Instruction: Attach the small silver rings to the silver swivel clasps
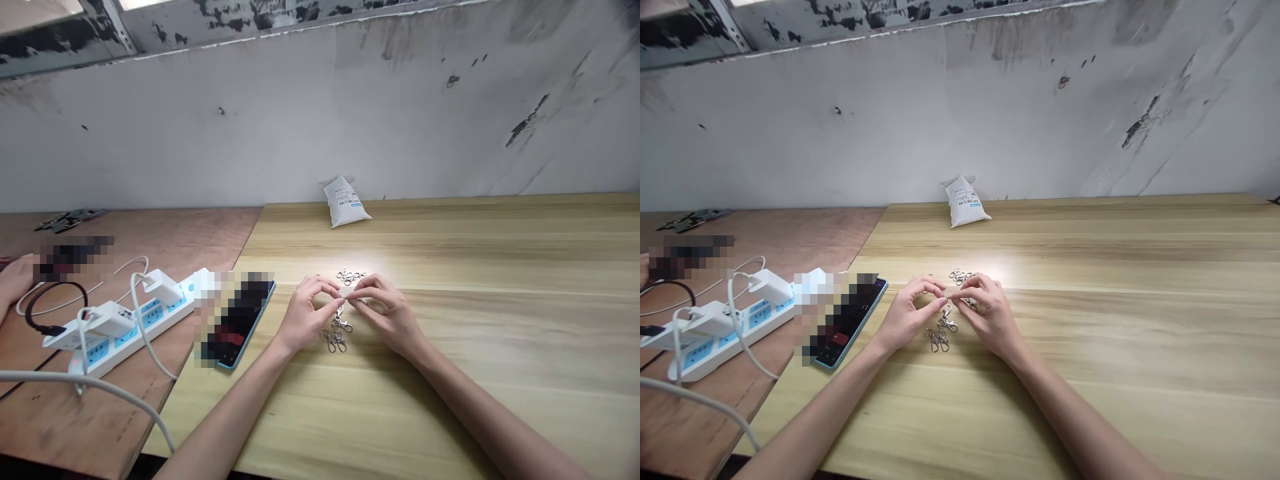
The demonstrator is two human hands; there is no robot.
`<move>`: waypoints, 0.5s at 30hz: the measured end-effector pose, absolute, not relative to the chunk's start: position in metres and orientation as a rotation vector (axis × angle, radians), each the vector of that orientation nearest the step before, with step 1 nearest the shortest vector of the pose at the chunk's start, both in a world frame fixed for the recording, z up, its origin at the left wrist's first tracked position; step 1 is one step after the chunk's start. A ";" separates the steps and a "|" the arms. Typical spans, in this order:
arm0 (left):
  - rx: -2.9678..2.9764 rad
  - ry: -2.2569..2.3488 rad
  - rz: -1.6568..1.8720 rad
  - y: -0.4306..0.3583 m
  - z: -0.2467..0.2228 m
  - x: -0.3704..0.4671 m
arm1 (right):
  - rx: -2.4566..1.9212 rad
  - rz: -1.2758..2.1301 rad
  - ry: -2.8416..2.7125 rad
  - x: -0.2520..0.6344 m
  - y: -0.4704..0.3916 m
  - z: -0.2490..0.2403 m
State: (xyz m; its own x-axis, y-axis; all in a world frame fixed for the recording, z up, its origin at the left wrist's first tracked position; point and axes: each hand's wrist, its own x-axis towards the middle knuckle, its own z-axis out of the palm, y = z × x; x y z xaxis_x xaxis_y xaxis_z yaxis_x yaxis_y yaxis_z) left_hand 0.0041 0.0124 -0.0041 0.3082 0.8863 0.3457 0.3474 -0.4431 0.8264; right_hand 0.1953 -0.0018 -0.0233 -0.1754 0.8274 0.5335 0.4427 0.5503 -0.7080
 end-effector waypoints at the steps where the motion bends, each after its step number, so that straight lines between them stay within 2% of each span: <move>1: 1.945 1.094 1.092 0.013 -0.004 0.004 | -1.048 0.524 -1.795 0.196 -0.002 -0.023; 8: 1.848 1.127 1.081 0.016 -0.007 -0.001 | -0.999 0.712 -1.665 0.195 -0.003 -0.018; 15: 1.728 0.983 0.974 0.018 -0.009 0.000 | -0.977 0.731 -1.644 0.195 -0.003 -0.020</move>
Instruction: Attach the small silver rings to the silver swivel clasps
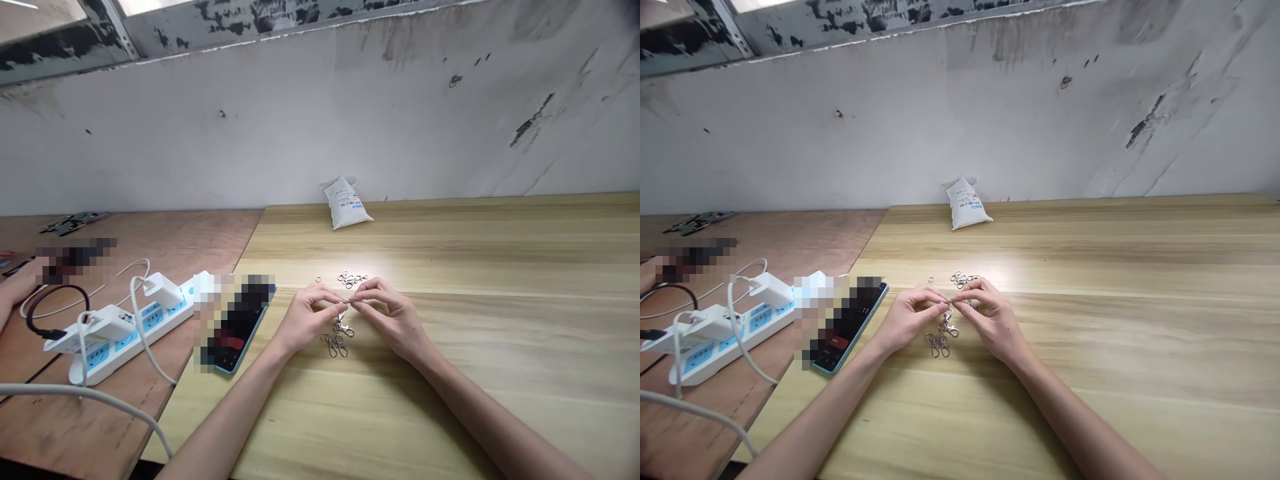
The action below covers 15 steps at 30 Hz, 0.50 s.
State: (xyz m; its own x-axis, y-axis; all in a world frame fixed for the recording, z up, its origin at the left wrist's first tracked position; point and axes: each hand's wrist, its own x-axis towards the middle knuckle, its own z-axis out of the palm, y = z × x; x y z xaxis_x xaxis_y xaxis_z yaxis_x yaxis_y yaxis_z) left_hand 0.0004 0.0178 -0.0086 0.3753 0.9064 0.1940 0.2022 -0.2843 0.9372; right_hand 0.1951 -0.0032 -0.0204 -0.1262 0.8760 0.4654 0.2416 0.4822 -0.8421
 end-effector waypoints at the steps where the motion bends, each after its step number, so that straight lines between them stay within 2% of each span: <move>1: 1.716 0.976 0.991 0.018 -0.009 0.001 | -0.991 0.714 -1.657 0.196 -0.003 -0.020; 10: 1.752 1.018 1.145 0.017 -0.004 0.002 | -1.069 0.701 -1.842 0.197 -0.002 -0.018; 15: 2.052 1.131 1.083 0.017 0.003 -0.004 | -1.109 0.692 -1.946 0.204 -0.002 -0.011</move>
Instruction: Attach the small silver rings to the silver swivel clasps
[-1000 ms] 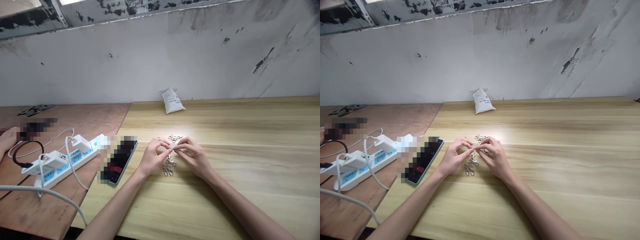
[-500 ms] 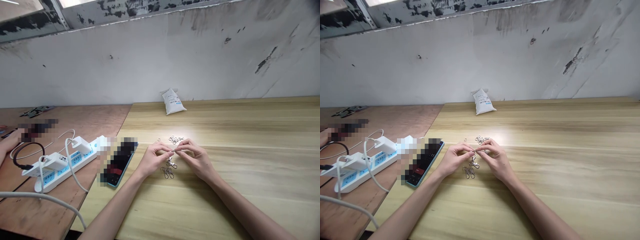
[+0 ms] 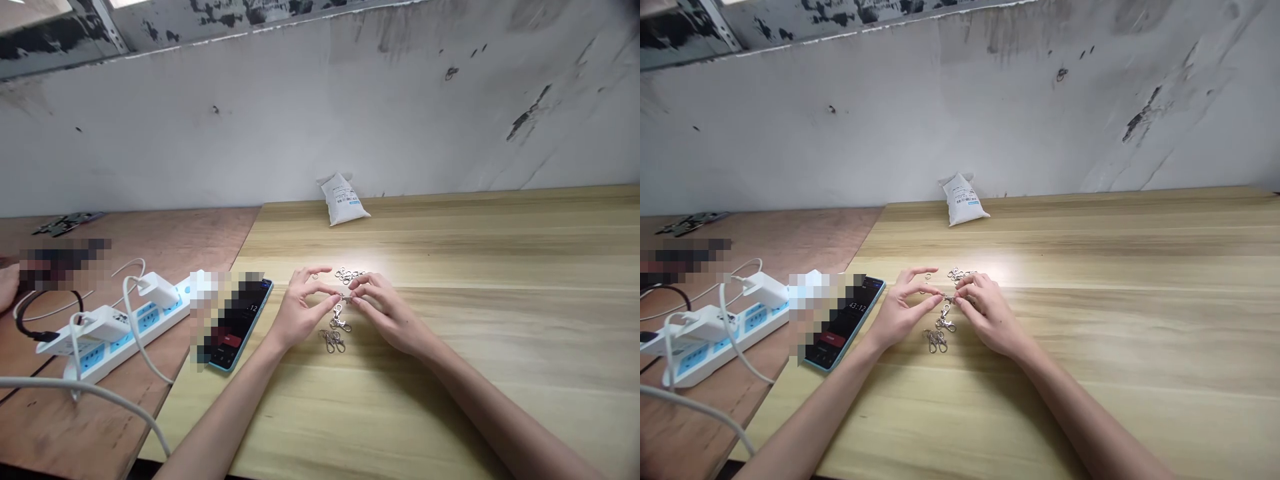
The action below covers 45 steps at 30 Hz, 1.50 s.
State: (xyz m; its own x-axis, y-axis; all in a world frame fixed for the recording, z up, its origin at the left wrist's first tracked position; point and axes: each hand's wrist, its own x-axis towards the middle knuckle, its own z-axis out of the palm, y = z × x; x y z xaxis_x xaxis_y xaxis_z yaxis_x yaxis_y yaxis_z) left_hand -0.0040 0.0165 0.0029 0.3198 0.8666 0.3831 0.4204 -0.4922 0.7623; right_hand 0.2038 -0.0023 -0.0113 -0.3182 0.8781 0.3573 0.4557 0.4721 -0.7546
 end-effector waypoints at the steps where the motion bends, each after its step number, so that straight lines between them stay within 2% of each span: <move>1: 2.139 1.151 1.066 0.017 0.004 -0.005 | -1.120 0.675 -1.960 0.205 -0.002 -0.011; 8: 2.912 1.173 0.924 0.016 0.005 -0.002 | -1.140 0.676 -1.982 0.203 -0.002 -0.020; 11: 3.047 1.151 0.913 0.016 0.003 0.001 | -1.137 0.658 -1.960 0.203 -0.002 -0.022; 16: 2.871 1.219 0.688 0.027 0.002 -0.017 | -1.128 0.483 -2.092 0.213 0.002 -0.015; 23: 2.639 1.499 0.603 0.041 -0.003 -0.041 | -1.244 0.254 -2.215 0.217 0.010 -0.024; 28: 2.676 1.421 0.631 0.040 -0.008 -0.033 | -1.343 0.021 -2.299 0.213 0.013 -0.033; 45: 2.486 1.313 0.821 0.033 -0.005 -0.018 | -1.328 -0.192 -2.319 0.209 0.012 -0.027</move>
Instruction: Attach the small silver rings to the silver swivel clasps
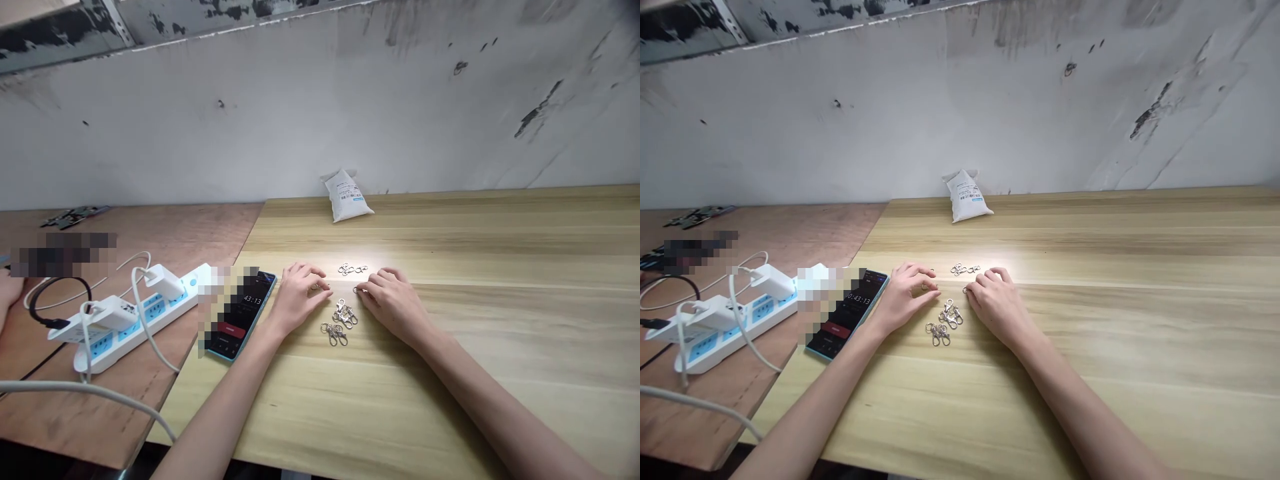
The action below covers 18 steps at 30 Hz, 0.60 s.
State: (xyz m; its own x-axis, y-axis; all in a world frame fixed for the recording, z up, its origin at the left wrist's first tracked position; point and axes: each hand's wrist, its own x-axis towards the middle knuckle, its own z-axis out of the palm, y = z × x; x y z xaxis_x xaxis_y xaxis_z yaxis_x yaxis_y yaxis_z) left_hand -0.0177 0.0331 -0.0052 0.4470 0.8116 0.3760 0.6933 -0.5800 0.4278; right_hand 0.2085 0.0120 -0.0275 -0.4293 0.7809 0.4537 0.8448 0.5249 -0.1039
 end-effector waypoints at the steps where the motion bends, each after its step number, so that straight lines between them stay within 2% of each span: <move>1: 2.476 1.305 0.831 0.033 -0.005 -0.016 | -1.336 -0.210 -2.315 0.208 0.011 -0.027; 11: 2.355 1.221 0.939 0.030 -0.006 -0.011 | -1.409 -0.403 -2.427 0.201 0.004 -0.016; 18: 2.239 1.185 1.012 0.027 -0.006 -0.009 | -1.412 -0.307 -2.308 0.199 0.004 -0.022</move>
State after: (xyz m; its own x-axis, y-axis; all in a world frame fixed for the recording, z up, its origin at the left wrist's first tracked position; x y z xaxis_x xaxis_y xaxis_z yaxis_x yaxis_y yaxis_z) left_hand -0.0087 0.0273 -0.0060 0.3750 0.8322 0.4085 0.5340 -0.5541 0.6386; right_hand 0.1986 0.0044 -0.0220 -0.3991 0.7952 0.4566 0.8868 0.4613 -0.0283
